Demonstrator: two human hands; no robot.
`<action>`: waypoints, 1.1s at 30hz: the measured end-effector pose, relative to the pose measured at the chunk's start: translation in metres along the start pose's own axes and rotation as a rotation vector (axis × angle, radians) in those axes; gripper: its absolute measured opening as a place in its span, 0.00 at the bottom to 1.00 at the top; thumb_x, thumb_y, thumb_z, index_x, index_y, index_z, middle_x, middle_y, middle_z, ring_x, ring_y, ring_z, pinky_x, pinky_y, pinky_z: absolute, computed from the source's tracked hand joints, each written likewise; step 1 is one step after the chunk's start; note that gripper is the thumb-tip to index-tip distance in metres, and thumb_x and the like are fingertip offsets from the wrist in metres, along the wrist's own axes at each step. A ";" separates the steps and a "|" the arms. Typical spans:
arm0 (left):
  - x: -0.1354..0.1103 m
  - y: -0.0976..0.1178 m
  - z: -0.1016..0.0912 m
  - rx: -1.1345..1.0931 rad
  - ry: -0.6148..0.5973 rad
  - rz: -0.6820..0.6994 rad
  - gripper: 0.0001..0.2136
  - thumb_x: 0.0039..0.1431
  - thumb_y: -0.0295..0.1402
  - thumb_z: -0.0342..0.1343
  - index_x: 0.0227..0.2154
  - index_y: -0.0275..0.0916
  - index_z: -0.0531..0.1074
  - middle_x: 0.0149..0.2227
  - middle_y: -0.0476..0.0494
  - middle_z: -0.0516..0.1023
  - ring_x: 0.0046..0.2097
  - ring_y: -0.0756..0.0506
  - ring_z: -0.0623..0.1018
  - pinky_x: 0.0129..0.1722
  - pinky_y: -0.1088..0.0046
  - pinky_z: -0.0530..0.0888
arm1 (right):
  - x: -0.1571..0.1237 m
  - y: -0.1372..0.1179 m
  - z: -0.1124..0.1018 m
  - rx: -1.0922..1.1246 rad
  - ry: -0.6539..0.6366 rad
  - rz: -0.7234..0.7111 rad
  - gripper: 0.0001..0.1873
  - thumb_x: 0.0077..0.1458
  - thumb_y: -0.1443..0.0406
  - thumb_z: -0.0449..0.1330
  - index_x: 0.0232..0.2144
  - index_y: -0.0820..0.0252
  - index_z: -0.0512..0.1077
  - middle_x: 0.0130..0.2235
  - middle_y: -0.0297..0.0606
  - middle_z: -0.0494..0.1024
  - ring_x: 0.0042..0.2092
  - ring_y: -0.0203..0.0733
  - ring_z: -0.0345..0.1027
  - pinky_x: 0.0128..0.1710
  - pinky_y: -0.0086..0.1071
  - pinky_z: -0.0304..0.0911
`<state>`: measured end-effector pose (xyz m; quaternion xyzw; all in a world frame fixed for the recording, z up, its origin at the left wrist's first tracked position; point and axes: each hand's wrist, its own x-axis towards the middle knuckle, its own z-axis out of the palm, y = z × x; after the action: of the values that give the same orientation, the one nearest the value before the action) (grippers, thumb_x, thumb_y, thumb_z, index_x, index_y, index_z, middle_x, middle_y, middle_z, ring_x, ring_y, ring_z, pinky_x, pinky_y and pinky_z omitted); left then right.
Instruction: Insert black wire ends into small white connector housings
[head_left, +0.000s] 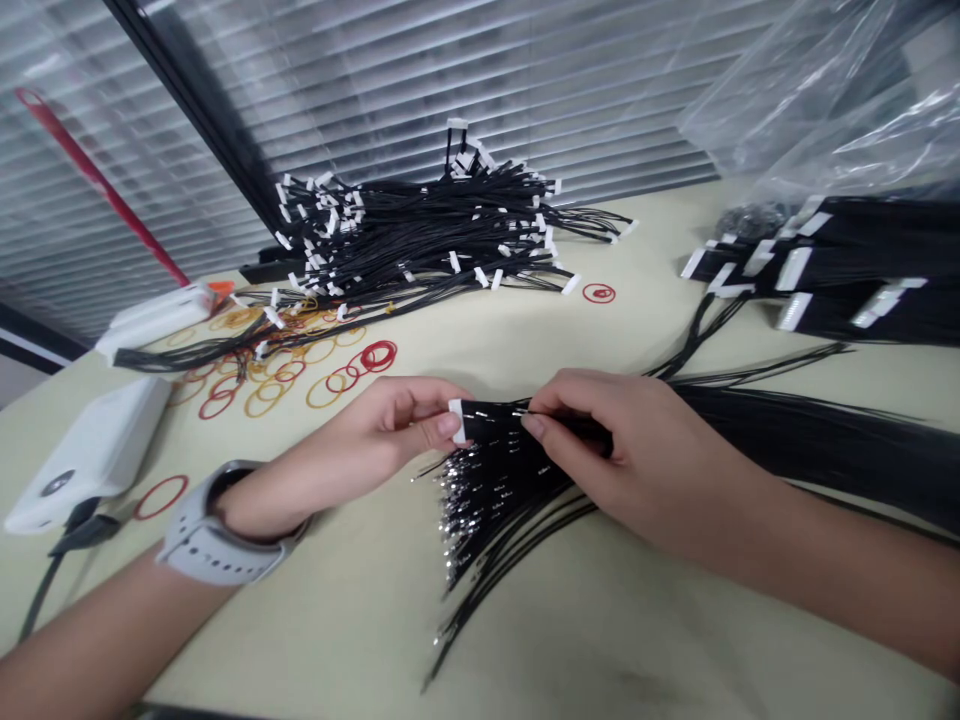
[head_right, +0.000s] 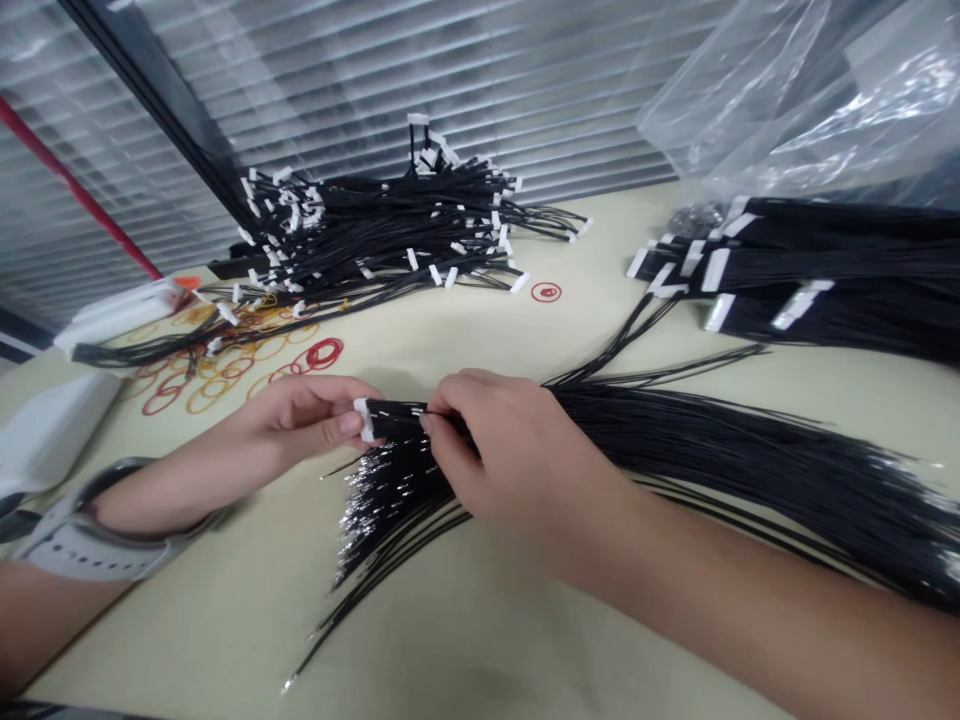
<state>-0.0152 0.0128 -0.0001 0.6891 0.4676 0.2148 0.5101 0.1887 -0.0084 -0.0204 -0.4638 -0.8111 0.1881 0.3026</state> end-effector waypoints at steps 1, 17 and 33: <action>0.000 0.001 0.000 0.001 -0.004 -0.003 0.05 0.55 0.31 0.52 0.32 0.38 0.73 0.27 0.50 0.72 0.31 0.52 0.72 0.33 0.78 0.69 | 0.000 0.000 0.000 0.002 0.000 0.001 0.07 0.52 0.70 0.52 0.23 0.60 0.66 0.23 0.27 0.68 0.20 0.26 0.53 0.22 0.25 0.50; -0.001 0.000 0.000 0.016 -0.040 0.011 0.06 0.56 0.31 0.51 0.32 0.36 0.71 0.27 0.49 0.70 0.32 0.51 0.70 0.32 0.76 0.68 | 0.000 0.000 0.001 0.008 -0.040 -0.015 0.08 0.54 0.69 0.50 0.25 0.60 0.66 0.26 0.30 0.70 0.24 0.29 0.57 0.24 0.26 0.50; -0.004 0.003 0.005 0.065 -0.070 -0.008 0.07 0.56 0.33 0.51 0.31 0.35 0.70 0.28 0.48 0.69 0.29 0.51 0.68 0.28 0.76 0.66 | -0.001 -0.001 0.006 -0.001 -0.034 -0.064 0.07 0.54 0.69 0.50 0.27 0.60 0.67 0.27 0.31 0.70 0.23 0.29 0.56 0.22 0.26 0.50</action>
<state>-0.0117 0.0066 0.0007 0.7106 0.4588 0.1733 0.5045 0.1842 -0.0099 -0.0241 -0.4345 -0.8307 0.1857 0.2943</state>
